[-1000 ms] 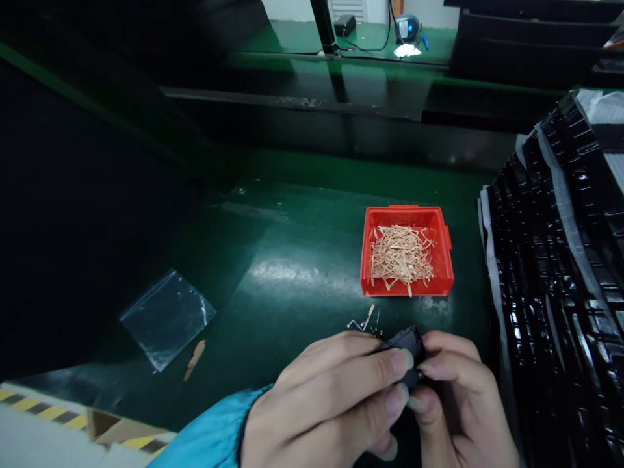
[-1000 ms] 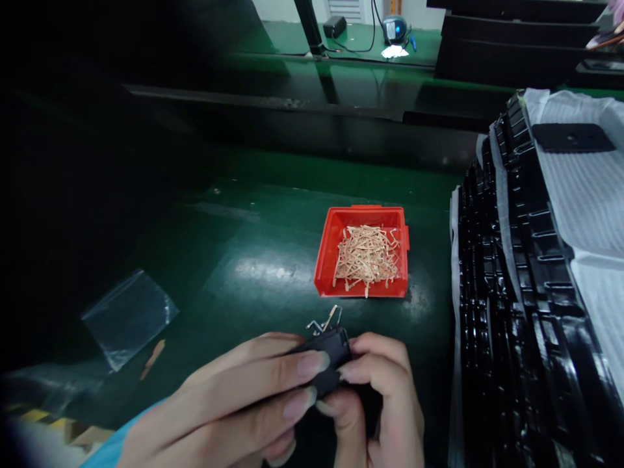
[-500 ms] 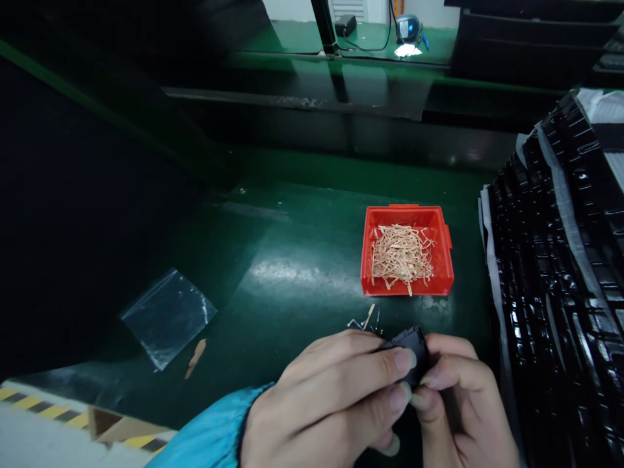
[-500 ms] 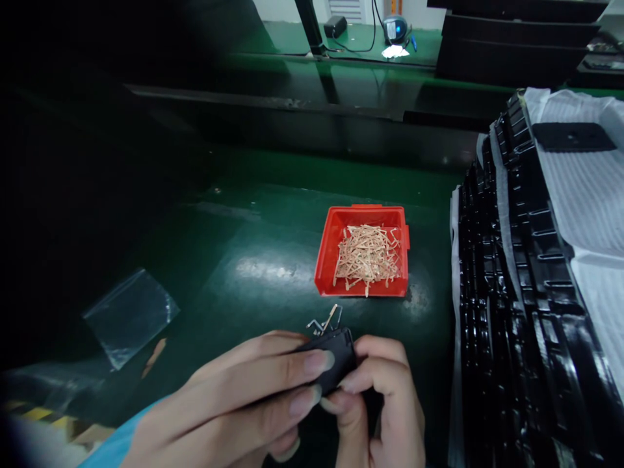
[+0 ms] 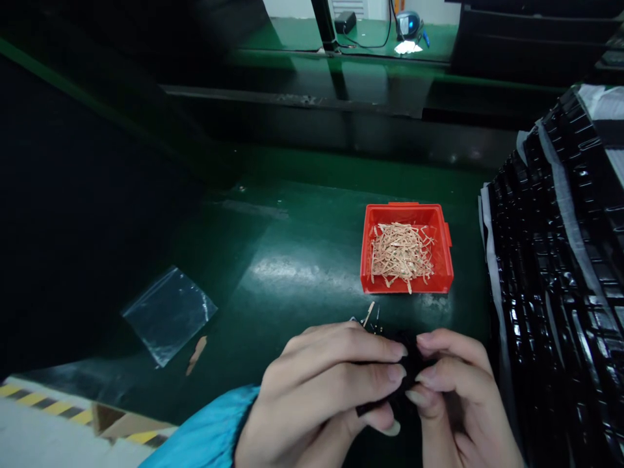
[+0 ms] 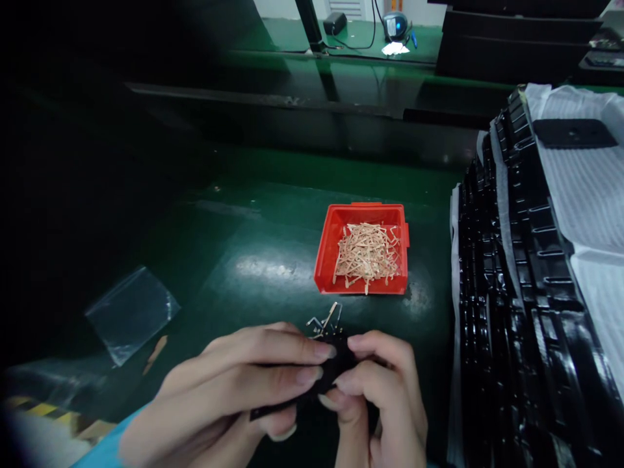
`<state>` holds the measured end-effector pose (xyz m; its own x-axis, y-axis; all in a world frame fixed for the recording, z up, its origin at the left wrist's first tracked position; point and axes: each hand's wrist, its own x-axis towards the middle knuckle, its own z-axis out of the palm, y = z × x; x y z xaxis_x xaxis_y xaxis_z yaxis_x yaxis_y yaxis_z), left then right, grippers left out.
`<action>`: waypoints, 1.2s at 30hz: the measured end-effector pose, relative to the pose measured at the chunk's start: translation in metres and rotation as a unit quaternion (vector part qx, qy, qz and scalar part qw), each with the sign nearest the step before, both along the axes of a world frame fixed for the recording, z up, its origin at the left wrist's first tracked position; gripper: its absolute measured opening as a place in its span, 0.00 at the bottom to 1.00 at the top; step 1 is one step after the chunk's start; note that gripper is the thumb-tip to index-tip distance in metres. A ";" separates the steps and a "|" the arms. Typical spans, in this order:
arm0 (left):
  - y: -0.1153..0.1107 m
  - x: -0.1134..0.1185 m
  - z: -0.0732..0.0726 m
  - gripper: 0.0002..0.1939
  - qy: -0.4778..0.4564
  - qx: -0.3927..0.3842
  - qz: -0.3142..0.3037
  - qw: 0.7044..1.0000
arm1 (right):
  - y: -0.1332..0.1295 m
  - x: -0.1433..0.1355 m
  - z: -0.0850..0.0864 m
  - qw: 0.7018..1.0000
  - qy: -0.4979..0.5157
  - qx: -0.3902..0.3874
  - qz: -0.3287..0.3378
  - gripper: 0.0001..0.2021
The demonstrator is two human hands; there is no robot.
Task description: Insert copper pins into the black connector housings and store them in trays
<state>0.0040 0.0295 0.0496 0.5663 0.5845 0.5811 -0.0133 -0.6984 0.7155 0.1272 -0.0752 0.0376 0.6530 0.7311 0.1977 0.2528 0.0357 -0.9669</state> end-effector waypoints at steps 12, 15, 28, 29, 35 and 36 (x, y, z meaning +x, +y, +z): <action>0.001 0.001 0.010 0.08 -0.028 -0.153 -0.009 0.988 | -0.005 0.029 -0.017 0.967 -0.233 0.041 0.097 0.08; 0.001 0.001 0.010 0.07 -0.023 -0.151 -0.015 0.988 | -0.005 0.042 -0.020 0.950 -0.281 0.054 0.124 0.12; 0.002 0.001 0.010 0.08 -0.017 -0.154 -0.015 0.988 | -0.004 0.016 -0.016 0.977 -0.209 0.027 0.018 0.15; 0.002 0.002 0.010 0.08 -0.015 -0.156 -0.018 0.987 | -0.003 0.017 -0.015 0.972 -0.228 0.035 0.040 0.15; 0.001 0.002 0.009 0.07 0.001 -0.157 -0.042 0.987 | 0.002 0.017 -0.021 0.961 -0.270 0.058 -0.008 0.16; 0.001 0.002 0.009 0.07 0.003 -0.158 -0.049 0.986 | 0.003 0.016 -0.023 0.956 -0.283 0.069 -0.024 0.16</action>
<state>0.0059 0.0305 0.0582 0.6318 0.6787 0.3745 -0.0637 -0.4361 0.8977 0.1435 -0.0720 0.0151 0.4451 0.6435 0.6227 0.7391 0.1286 -0.6612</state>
